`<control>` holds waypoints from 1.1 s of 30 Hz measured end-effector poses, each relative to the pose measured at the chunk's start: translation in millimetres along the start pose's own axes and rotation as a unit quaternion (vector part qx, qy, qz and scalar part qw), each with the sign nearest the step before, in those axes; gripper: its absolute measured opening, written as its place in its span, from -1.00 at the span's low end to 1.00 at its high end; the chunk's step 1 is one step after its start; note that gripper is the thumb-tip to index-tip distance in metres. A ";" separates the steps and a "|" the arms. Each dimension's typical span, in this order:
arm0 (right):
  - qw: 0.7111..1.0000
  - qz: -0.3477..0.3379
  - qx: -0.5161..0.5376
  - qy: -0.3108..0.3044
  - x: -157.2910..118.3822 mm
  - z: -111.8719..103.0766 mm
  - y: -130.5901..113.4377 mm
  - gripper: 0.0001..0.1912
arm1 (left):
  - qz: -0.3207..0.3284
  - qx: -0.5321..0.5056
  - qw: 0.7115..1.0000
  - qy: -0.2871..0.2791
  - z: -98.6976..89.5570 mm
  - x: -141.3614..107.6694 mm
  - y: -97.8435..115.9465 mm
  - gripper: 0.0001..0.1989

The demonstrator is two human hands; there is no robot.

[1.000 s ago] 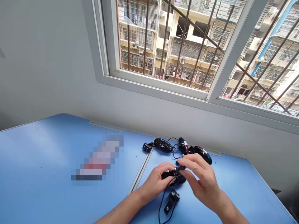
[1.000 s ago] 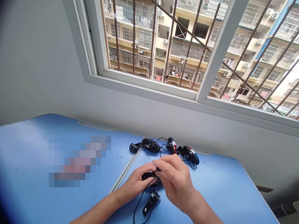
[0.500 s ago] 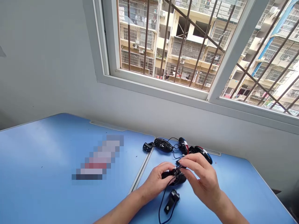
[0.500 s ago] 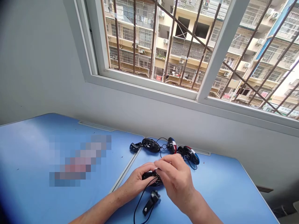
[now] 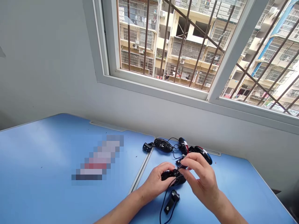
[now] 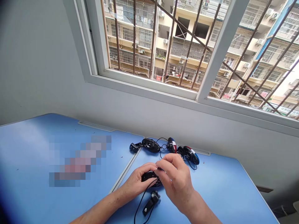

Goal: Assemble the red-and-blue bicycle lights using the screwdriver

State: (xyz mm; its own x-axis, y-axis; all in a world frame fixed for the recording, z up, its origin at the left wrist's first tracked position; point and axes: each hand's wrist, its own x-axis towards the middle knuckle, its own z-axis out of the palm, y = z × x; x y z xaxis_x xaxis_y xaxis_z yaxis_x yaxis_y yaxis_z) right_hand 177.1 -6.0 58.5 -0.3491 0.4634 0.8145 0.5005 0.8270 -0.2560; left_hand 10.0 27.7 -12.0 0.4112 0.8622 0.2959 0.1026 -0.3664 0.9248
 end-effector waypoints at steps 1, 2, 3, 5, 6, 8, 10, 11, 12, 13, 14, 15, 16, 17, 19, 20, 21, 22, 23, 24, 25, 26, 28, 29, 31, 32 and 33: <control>1.000 -0.001 0.006 0.000 -0.2 0.6 0.6 -0.63 | -0.001 0.006 1.000 -0.003 -0.5 -0.1 1.2 -0.86; 1.000 -0.003 0.012 -0.001 -0.2 1.0 1.0 -0.62 | -0.002 0.011 1.000 -0.004 -0.9 -0.2 2.5 -0.85; 1.000 -0.005 0.018 -0.002 0.1 1.2 1.3 -0.60 | -0.003 0.015 1.000 -0.003 -1.2 -0.2 3.5 -0.84; 1.000 -0.010 0.028 -0.005 0.8 1.2 1.7 -0.58 | -0.005 0.017 1.000 0.000 -1.3 -0.2 4.5 -0.83; 0.999 -0.013 0.032 -0.005 1.2 0.9 1.7 -0.57 | -0.005 0.017 1.000 0.000 -1.3 -0.2 4.5 -0.84; 0.999 -0.018 0.041 -0.005 1.5 0.0 1.4 -0.54 | 0.001 0.013 1.000 0.000 -1.1 0.0 3.3 -0.86; 0.998 -0.021 0.053 -0.009 1.5 -1.2 0.4 -0.52 | 0.006 0.009 1.000 0.000 -1.1 0.2 1.5 -0.88; 0.998 -0.020 0.057 -0.012 1.5 -1.9 -0.2 -0.52 | 0.007 0.007 1.000 0.000 -1.1 0.3 0.7 -0.89; 0.998 -0.017 0.059 -0.016 1.4 -2.4 -0.8 -0.53 | 0.007 0.005 1.000 0.000 -1.2 0.4 0.0 -0.90; 0.998 -0.013 0.058 -0.018 1.3 -2.6 -1.4 -0.54 | 0.006 0.004 1.000 0.001 -1.2 0.4 -0.4 -0.90; 0.998 -0.009 0.054 -0.020 1.2 -2.6 -1.8 -0.56 | 0.004 0.003 1.000 0.000 -1.2 0.3 -0.6 -0.90; 0.999 -0.006 0.047 -0.018 1.2 -2.3 -2.0 -0.58 | 0.003 0.002 1.000 0.000 -1.3 0.2 -0.6 -0.90; 0.999 -0.005 0.038 -0.013 1.3 -1.8 -1.9 -0.60 | 0.002 0.000 1.000 0.000 -1.3 0.0 -0.3 -0.90; 1.000 -0.005 0.029 -0.006 1.5 -1.2 -1.5 -0.62 | 0.001 -0.002 1.000 -0.001 -1.3 -0.2 0.2 -0.90; 1.000 -0.007 0.015 0.012 2.1 -0.1 -0.6 -0.66 | -0.001 -0.004 1.000 -0.006 -1.2 -0.6 1.3 -0.89; 1.000 -0.009 0.013 0.020 2.6 0.2 -0.3 -0.66 | -0.002 -0.005 1.000 -0.007 -1.2 -0.7 1.9 -0.88; 1.000 -0.012 0.015 0.023 3.2 0.1 -0.3 -0.65 | -0.003 -0.005 1.000 -0.008 -1.2 -0.7 2.4 -0.88; 0.999 -0.016 0.018 0.022 3.8 -0.2 -0.5 -0.63 | -0.004 -0.005 1.000 -0.007 -1.1 -0.6 2.7 -0.89; 0.999 -0.021 0.023 0.018 4.4 -0.8 -1.0 -0.61 | -0.006 -0.006 1.000 -0.005 -1.1 -0.5 2.9 -0.89; 0.999 -0.027 0.028 0.011 4.8 -1.6 -1.7 -0.59 | -0.006 -0.007 1.000 -0.003 -1.0 -0.3 3.0 -0.89; 0.999 -0.031 0.031 0.002 5.2 -2.4 -2.4 -0.57 | -0.005 -0.009 1.000 -0.002 -1.0 -0.2 3.1 -0.90; 0.999 -0.032 0.034 -0.007 5.4 -3.3 -3.1 -0.56 | -0.004 -0.011 1.000 -0.001 -1.0 -0.1 3.3 -0.90; 0.999 -0.027 0.039 -0.022 5.5 -4.8 -4.1 -0.56 | -0.005 -0.013 1.000 0.001 -0.9 -0.4 3.9 -0.90; 0.998 -0.021 0.042 -0.029 5.6 -5.5 -4.4 -0.56 | -0.007 -0.013 1.000 0.000 -0.9 -0.6 4.4 -0.91; 0.998 -0.018 0.049 -0.041 5.8 -6.6 -4.9 -0.57 | -0.011 -0.014 1.000 -0.001 -0.8 -1.2 5.3 -0.90; 0.997 -0.021 0.052 -0.044 6.1 -7.1 -5.1 -0.56 | -0.012 -0.016 1.000 -0.002 -0.8 -1.4 5.6 -0.90; 0.997 -0.026 0.054 -0.047 6.5 -7.4 -5.4 -0.56 | -0.013 -0.017 1.000 -0.003 -0.7 -1.5 5.8 -0.90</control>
State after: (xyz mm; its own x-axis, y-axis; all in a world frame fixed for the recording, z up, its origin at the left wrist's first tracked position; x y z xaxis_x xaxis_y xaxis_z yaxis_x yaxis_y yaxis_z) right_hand 178.0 -9.9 69.1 -0.4479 0.4422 0.7771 0.3928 0.8781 -0.2733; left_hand 9.4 24.5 -6.8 0.4136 0.8691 0.2713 0.0816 -0.3322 0.9397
